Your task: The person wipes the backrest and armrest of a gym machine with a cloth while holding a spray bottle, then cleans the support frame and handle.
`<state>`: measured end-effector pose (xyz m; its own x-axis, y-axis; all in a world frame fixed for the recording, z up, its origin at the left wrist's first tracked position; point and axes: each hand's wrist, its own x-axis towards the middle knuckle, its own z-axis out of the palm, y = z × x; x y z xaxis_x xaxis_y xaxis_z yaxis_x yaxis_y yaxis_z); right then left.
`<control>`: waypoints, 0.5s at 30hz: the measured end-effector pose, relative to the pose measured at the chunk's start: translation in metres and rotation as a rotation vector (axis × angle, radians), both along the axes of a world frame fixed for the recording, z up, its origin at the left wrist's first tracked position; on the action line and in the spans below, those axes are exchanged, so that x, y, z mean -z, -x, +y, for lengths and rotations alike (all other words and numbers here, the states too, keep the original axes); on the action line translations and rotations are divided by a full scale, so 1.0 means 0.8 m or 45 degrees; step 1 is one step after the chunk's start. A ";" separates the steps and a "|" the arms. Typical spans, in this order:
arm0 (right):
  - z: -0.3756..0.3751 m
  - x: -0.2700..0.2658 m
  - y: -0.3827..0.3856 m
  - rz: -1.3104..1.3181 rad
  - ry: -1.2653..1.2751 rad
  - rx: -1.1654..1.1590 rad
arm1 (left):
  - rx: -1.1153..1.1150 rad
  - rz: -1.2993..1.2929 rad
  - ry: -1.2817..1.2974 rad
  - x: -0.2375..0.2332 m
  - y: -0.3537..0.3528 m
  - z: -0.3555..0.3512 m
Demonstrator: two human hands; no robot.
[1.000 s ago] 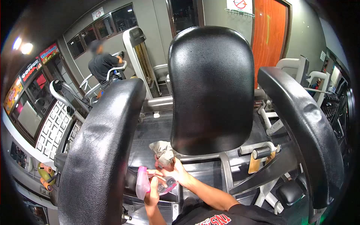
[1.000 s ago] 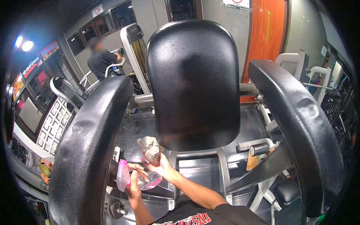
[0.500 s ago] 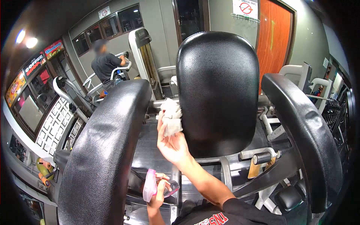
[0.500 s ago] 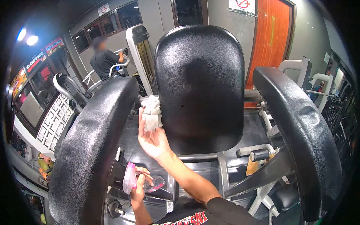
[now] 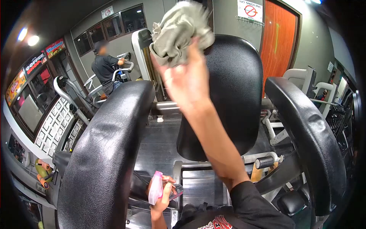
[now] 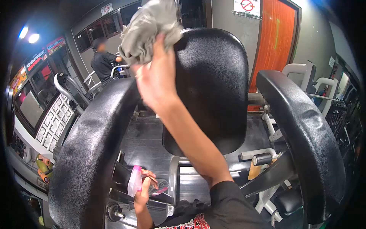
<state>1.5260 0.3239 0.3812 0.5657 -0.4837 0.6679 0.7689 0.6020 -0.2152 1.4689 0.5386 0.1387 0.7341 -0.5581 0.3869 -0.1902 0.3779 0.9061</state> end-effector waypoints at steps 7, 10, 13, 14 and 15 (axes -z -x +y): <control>-0.085 -0.033 0.084 0.054 0.534 2.094 | 0.038 -0.010 0.017 -0.007 0.006 -0.017; -0.113 -0.035 0.072 0.267 1.169 2.850 | 0.023 -0.076 0.028 -0.015 0.008 -0.023; -0.127 -0.018 0.029 0.245 1.757 3.037 | 0.051 -0.086 0.034 -0.015 0.010 -0.026; -0.124 -0.015 0.030 0.229 1.785 2.990 | 0.042 -0.107 0.027 -0.014 0.011 -0.027; -0.117 -0.010 0.034 0.207 1.813 2.938 | 0.027 -0.127 0.022 -0.013 0.011 -0.028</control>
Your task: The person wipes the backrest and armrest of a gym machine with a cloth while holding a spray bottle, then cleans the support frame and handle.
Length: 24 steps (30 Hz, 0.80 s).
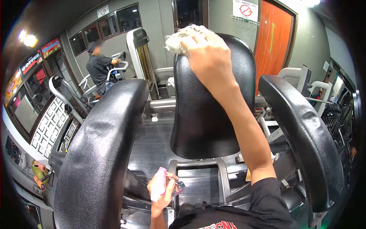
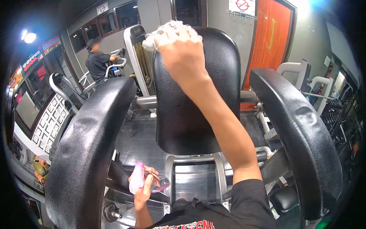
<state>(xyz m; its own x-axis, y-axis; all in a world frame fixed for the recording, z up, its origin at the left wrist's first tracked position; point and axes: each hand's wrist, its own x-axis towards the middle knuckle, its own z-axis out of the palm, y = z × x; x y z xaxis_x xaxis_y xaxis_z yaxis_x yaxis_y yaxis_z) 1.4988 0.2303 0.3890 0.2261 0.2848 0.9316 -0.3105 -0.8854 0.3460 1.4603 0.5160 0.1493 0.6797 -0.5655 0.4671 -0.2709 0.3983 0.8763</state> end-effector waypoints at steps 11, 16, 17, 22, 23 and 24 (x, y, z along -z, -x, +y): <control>0.067 0.117 0.095 0.589 -0.132 -0.110 | 0.045 -0.103 -0.024 -0.008 0.019 -0.006; 0.038 0.005 0.077 0.021 -0.028 -0.083 | 0.104 -0.058 -0.001 -0.029 0.024 -0.019; 0.032 -0.015 0.069 -0.088 0.000 -0.169 | 0.119 -0.052 0.022 -0.030 0.026 -0.025; 0.013 -0.001 0.003 0.127 0.073 0.101 | 0.206 -0.032 0.071 -0.040 0.029 -0.043; 0.018 0.007 0.010 0.200 0.035 0.085 | 0.224 -0.068 0.067 -0.042 0.030 -0.045; 0.026 0.015 0.019 0.274 0.001 0.064 | 0.237 -0.103 0.066 -0.043 0.030 -0.049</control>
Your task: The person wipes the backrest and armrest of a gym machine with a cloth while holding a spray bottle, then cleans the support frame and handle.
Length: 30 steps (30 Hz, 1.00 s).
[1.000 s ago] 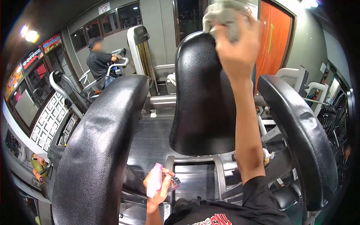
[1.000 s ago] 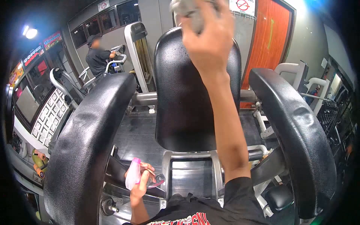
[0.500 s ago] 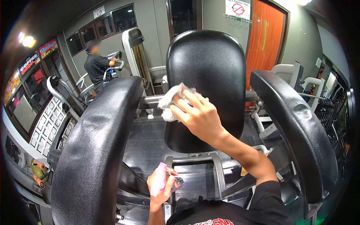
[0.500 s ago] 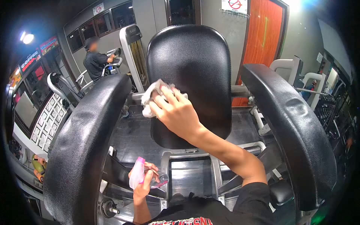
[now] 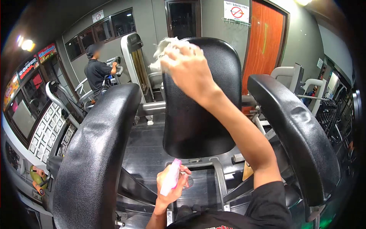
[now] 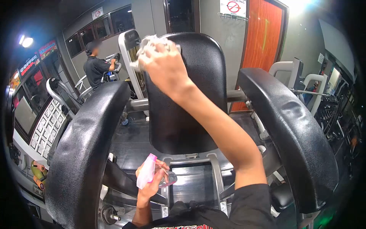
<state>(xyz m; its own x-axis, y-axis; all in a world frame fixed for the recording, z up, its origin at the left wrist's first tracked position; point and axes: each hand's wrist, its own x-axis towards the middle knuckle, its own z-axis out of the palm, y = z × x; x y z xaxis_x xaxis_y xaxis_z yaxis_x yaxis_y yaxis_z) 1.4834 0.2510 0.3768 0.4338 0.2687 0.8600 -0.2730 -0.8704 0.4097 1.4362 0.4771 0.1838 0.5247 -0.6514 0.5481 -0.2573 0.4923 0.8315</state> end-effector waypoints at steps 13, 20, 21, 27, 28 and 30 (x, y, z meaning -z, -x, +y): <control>0.006 0.035 0.112 0.639 -0.372 -0.360 | 0.075 -0.010 -0.097 -0.002 0.005 0.010; -0.036 -0.038 0.066 -0.160 -0.157 -0.204 | 0.076 0.053 -0.078 -0.002 0.005 0.013; -0.050 -0.022 0.053 -0.136 -0.104 -0.113 | 0.052 0.020 -0.084 0.000 0.004 0.013; -0.029 0.046 0.076 0.054 -0.157 -0.077 | 0.021 0.035 -0.119 0.007 0.001 0.022; -0.026 0.065 0.085 0.084 -0.152 -0.095 | 0.036 0.056 -0.107 0.007 0.001 0.020; -0.015 0.103 0.106 0.144 -0.162 -0.094 | 0.032 0.057 -0.099 0.008 0.000 0.020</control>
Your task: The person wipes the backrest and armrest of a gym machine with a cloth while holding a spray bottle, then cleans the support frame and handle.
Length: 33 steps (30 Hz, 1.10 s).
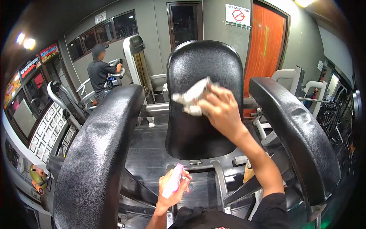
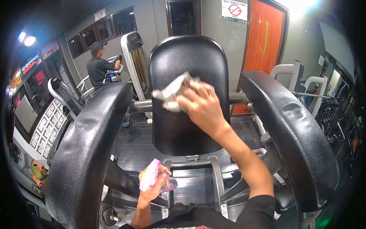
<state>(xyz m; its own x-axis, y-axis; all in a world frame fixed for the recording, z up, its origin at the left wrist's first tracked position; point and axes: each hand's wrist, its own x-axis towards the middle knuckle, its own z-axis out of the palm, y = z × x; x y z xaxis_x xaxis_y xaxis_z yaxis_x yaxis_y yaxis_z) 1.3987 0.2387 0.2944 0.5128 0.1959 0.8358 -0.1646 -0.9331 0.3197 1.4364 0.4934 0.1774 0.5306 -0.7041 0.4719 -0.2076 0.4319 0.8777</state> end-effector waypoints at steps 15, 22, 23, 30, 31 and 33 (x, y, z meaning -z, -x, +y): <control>-0.066 -0.099 -0.016 -0.313 -0.078 0.093 | 0.007 -0.039 0.006 0.005 -0.001 -0.020; -0.046 -0.050 0.009 -0.195 -0.084 0.204 | -0.042 -0.022 -0.006 0.011 -0.006 -0.019; -0.042 -0.037 0.014 -0.206 -0.080 0.190 | -0.043 -0.017 -0.006 0.010 -0.008 -0.018; -0.022 0.052 0.072 -0.046 -0.078 0.169 | -0.011 -0.039 -0.023 0.005 -0.008 -0.013; -0.025 0.047 0.079 -0.014 -0.165 0.127 | -0.009 -0.060 -0.026 0.005 -0.008 -0.013; -0.027 0.027 0.085 -0.110 -0.398 -0.048 | 0.001 -0.049 -0.020 0.010 -0.007 -0.018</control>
<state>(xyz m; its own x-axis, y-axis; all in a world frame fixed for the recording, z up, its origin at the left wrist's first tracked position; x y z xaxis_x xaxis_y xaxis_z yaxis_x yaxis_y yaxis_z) 1.3306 0.2174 0.2727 0.4346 -0.0596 0.8986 -0.1419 -0.9899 0.0029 1.4420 0.4789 0.1693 0.5119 -0.7121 0.4805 -0.2409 0.4179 0.8760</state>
